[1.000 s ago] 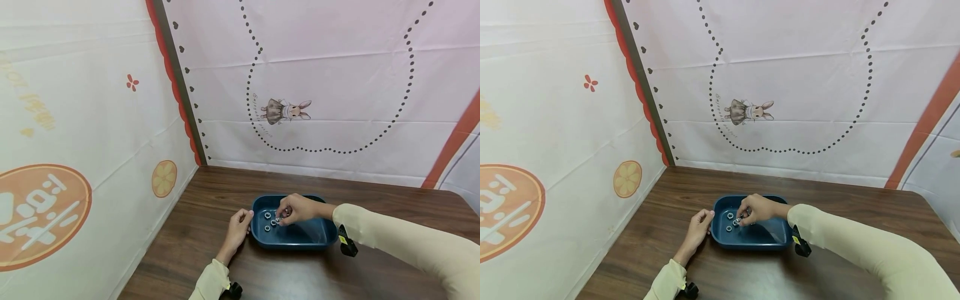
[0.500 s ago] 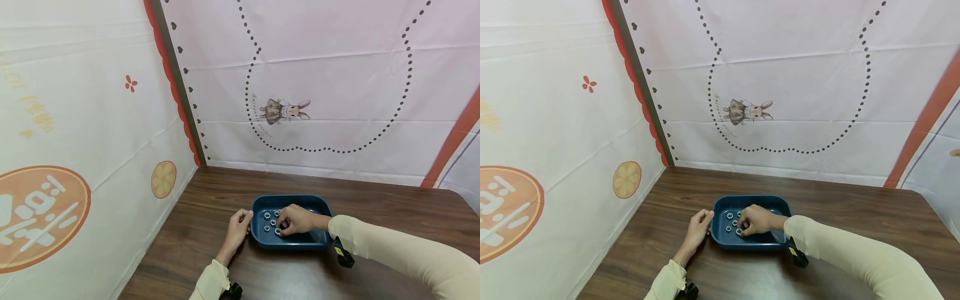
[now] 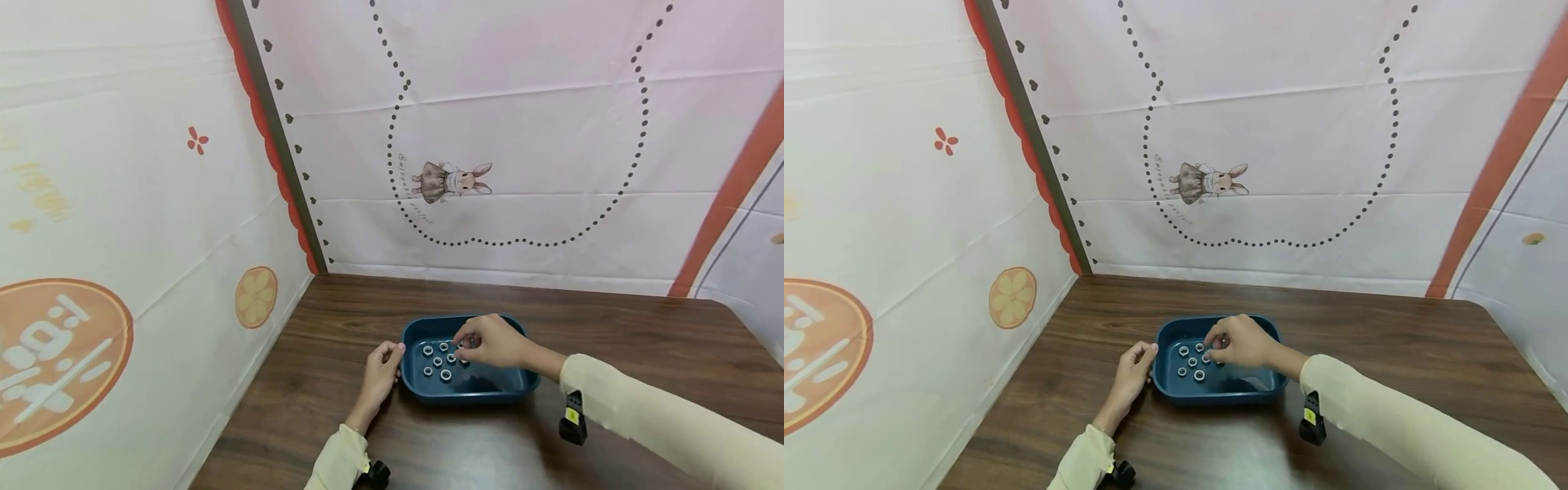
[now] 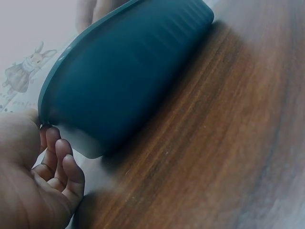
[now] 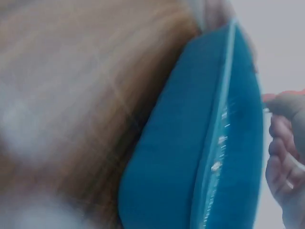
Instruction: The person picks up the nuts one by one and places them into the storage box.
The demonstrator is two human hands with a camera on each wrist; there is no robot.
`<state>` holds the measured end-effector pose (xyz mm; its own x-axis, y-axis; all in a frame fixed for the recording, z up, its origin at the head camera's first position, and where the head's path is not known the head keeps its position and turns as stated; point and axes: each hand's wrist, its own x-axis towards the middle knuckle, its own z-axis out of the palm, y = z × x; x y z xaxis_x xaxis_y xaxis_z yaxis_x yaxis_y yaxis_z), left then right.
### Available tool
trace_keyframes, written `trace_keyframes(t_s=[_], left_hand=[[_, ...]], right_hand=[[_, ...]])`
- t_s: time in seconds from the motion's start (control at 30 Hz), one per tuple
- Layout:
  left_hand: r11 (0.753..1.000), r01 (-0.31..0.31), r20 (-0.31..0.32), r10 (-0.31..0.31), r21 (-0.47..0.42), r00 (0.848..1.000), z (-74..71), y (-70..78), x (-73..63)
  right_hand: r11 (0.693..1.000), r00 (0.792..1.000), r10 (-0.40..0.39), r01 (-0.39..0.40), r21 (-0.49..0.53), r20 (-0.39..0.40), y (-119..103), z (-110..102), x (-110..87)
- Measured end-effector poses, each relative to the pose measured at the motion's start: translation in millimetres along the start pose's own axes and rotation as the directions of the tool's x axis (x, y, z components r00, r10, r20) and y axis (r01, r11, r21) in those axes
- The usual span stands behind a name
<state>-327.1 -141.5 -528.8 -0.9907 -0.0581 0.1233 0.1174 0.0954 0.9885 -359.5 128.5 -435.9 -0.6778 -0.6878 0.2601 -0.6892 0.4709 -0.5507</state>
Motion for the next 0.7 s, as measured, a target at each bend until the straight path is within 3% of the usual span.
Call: trace_keyframes(t_s=[0.13, 0.33, 0.47, 0.7], left_hand=[[1.000, 0.001, -0.012, -0.001, 0.003, 1.000, -6.1, -0.4, 1.7], [1.000, 0.008, -0.025, -0.008, -0.004, 1.000, -11.2, -2.8, 4.2], [1.000, 0.008, -0.017, -0.008, -0.002, 1.000, -13.8, -3.4, 7.1], [1.000, 0.017, -0.014, -0.017, 0.006, 1.000, -16.5, -3.6, 10.4]], right_hand=[[0.999, 0.988, 0.044, -0.048, -0.023, -0.149, -13, -6, -13.5], [0.998, 0.942, 0.054, -0.061, -0.011, -0.332, -21, -2, -38.9], [0.996, 0.911, 0.069, -0.085, -0.021, -0.405, -25, 8, -54.7], [0.983, 0.854, 0.170, -0.180, 0.027, -0.492, -34, 27, -82.7]])
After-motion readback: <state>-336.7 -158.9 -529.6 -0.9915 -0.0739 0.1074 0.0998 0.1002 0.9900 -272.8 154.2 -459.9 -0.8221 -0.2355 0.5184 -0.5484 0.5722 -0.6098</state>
